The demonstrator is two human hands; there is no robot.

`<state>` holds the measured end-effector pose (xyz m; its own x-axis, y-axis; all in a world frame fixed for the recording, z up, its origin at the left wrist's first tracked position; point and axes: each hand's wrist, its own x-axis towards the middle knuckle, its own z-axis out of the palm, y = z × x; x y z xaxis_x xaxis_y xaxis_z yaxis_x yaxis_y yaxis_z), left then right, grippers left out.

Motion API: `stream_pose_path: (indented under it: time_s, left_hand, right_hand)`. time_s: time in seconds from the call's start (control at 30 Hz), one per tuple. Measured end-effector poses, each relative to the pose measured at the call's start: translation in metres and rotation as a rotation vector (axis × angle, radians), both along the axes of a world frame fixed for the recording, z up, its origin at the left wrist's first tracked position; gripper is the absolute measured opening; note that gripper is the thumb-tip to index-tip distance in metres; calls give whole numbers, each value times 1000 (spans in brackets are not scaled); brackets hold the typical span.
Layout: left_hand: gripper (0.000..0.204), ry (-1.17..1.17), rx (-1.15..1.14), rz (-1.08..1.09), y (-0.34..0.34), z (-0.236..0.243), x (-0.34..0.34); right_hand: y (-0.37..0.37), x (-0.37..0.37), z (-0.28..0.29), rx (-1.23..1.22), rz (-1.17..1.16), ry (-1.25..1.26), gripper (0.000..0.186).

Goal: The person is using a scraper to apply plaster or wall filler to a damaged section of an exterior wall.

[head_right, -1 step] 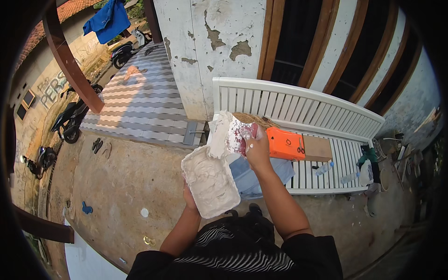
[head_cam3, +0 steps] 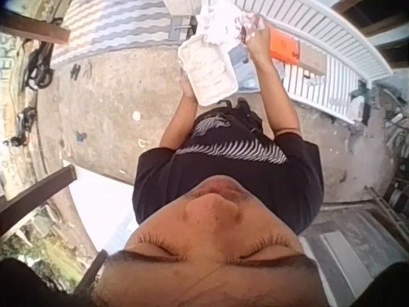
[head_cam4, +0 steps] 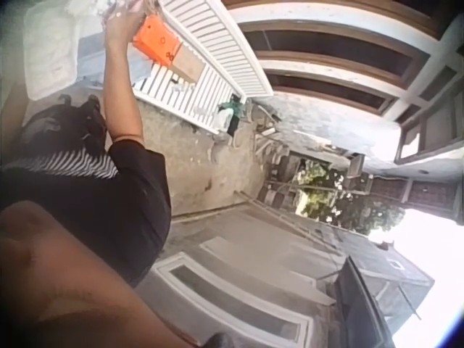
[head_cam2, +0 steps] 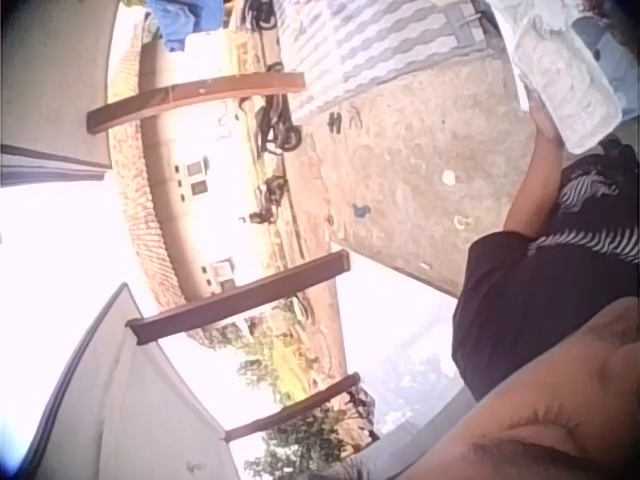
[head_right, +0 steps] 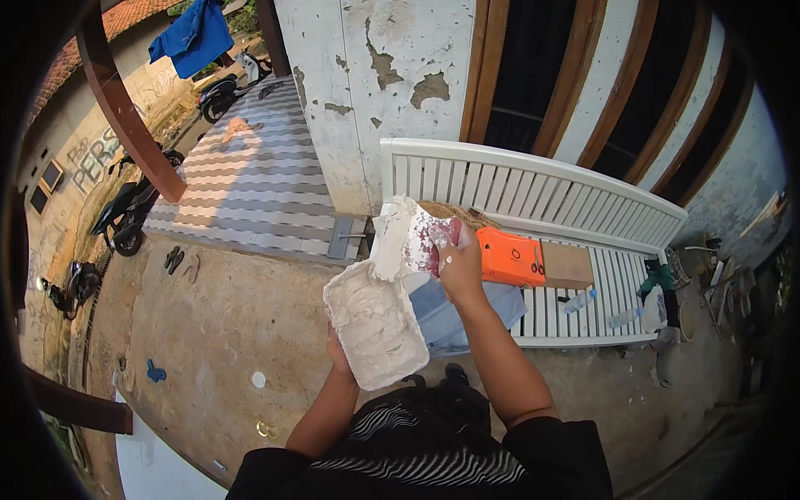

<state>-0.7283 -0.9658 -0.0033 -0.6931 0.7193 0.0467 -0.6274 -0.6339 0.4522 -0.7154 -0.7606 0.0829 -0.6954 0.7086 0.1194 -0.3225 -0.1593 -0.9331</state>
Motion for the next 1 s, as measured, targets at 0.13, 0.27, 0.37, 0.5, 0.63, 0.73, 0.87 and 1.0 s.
stream_pose_path:
  time_s: [0.13,0.27,0.37,0.5,0.63,0.73,0.87,1.0]
  left_hand:
    - [78,-16,22,13,-4,-4,-2]
    - [79,-33,75,21,-12,-14,-4]
    - [78,-65,142,22,-17,-20,-6]
    - [75,-60,103,120,-22,-24,-13]
    - [74,-90,152,142,-28,-26,-23]
    - [73,-78,173,136,-36,-11,-25]
    - [71,-97,118,157,-46,4,-25]
    - [69,-155,123,214,-63,10,-26]
  right_hand:
    - [4,-6,3,248,-95,12,4]
    - [3,-6,25,339,-147,75,3]
    - [-6,2,49,281,-71,167,6]
    - [-27,16,59,361,0,200,13]
    - [-36,19,48,586,34,111,20]
    - [-47,19,44,698,63,28,22]
    - [-67,7,40,743,-21,118,22]
    - [-93,6,34,641,16,131,17]
